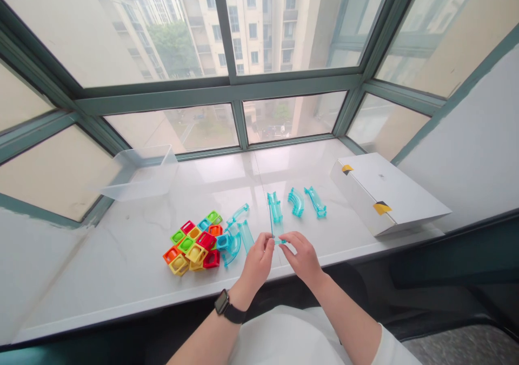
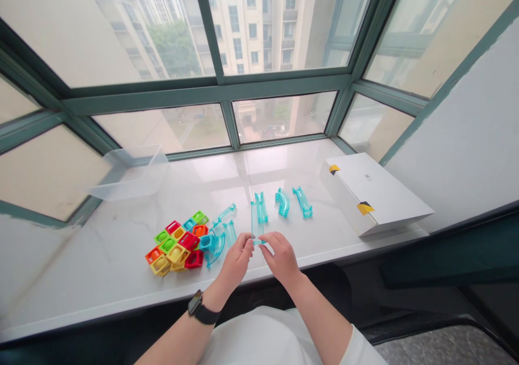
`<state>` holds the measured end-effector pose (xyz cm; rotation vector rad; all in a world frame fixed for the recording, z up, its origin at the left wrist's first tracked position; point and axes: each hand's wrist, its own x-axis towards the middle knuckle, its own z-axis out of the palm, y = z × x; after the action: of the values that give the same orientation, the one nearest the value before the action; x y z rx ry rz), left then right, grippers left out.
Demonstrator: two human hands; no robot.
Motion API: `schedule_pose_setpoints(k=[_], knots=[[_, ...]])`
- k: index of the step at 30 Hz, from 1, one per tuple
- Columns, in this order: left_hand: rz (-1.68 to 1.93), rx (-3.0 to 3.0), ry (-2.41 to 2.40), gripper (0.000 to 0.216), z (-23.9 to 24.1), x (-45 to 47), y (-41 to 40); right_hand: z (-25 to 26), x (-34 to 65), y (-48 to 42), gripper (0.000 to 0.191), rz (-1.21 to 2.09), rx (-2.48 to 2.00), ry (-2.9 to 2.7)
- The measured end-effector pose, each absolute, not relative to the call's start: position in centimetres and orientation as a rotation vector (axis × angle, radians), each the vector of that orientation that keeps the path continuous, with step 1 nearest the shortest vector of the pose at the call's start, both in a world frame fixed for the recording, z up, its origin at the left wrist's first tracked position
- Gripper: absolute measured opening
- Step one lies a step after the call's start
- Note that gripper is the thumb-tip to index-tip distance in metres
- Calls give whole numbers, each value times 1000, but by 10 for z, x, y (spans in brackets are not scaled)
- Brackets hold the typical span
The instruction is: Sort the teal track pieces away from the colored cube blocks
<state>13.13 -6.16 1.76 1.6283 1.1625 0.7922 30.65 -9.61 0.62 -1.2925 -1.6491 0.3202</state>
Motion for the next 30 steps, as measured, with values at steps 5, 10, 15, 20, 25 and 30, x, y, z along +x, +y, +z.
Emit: schedule_pose_setpoints(k=[5,10,15,20,25,30], knots=[[923,1724,1186,26,-9,142,-43,-3,327,-79,19,256,-1383,-1579],[1059,1663,1299,31,-44,156,-17,-10,335,-53,25,258,-1424,-1533],[1136,1703,1337,35,-56,170,6,-27,327,-25,28,253,-1456,-1530],[1150,1774,1345,24,-60,181,17,-51,319,-7,33,192,-1473,-1539],[1158,1773,1376,15,-65,185,22,-68,318,-2,33,113,-1478,-1523],[1174,1777,1400,15,-71,187,22,-78,318,1,35,90,-1471,-1532]])
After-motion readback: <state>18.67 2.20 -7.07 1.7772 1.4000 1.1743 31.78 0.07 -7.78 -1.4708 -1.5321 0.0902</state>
